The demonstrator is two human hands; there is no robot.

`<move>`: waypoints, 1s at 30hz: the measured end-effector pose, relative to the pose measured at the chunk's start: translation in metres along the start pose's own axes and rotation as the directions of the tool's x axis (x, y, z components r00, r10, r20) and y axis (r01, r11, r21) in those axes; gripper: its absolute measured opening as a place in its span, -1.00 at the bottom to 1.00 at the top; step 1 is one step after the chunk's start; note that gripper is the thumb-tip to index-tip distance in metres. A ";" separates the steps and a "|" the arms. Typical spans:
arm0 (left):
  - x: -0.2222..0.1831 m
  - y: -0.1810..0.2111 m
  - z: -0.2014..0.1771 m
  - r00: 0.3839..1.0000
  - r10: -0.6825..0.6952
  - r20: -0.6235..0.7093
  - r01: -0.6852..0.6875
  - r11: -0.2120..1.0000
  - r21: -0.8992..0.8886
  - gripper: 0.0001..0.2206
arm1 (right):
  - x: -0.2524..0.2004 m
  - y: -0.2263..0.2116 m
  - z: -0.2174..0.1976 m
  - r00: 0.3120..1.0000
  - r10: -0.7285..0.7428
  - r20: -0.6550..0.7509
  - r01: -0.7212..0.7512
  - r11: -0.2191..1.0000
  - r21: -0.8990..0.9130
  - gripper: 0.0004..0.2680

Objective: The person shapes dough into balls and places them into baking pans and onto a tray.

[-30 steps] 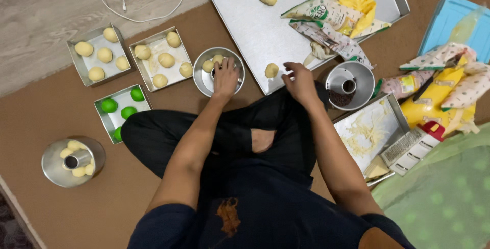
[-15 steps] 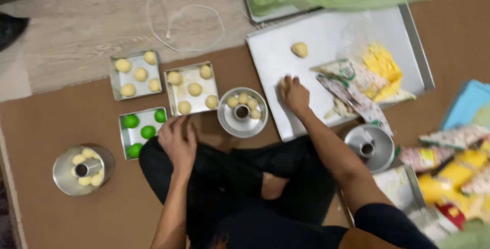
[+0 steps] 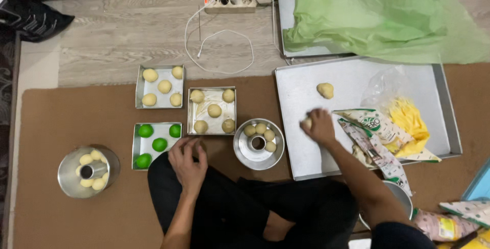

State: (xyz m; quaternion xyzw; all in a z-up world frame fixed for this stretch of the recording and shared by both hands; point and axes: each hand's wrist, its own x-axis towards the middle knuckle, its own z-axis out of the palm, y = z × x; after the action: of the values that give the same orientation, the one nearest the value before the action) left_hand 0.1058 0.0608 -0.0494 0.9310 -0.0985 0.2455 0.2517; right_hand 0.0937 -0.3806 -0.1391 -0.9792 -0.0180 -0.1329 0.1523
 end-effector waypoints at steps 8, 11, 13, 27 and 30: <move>0.003 0.002 -0.006 1.000 0.018 -0.021 -0.017 1.000 0.012 -0.82 | -0.024 -0.027 0.013 0.998 -0.012 0.064 0.007 0.997 0.078 -0.90; 0.001 0.006 -0.004 0.999 0.023 -0.027 -0.023 1.000 -0.011 -0.84 | -0.021 -0.003 -0.008 0.993 0.003 0.115 -0.017 0.992 0.122 -0.72; -0.002 0.004 0.003 0.999 0.038 -0.031 -0.039 0.999 -0.031 -0.83 | 0.006 -0.013 -0.005 0.983 0.176 -0.051 -0.178 0.983 -0.048 -0.74; -0.008 0.053 0.010 0.974 -0.076 0.212 0.188 0.794 -0.577 -0.85 | -0.049 -0.090 -0.066 0.873 0.467 0.140 -0.482 0.785 0.388 -0.67; -0.032 0.121 0.021 0.784 -0.036 0.620 0.597 0.319 -0.736 -0.77 | -0.061 -0.165 -0.104 0.901 0.417 -0.121 -0.305 0.806 0.508 -0.56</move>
State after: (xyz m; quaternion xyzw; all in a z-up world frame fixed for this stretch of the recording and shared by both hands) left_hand 0.0496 -0.0515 -0.0303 0.6630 -0.0835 -0.1557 0.7275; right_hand -0.0044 -0.2545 -0.0117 -0.8746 0.1552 -0.2032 0.4121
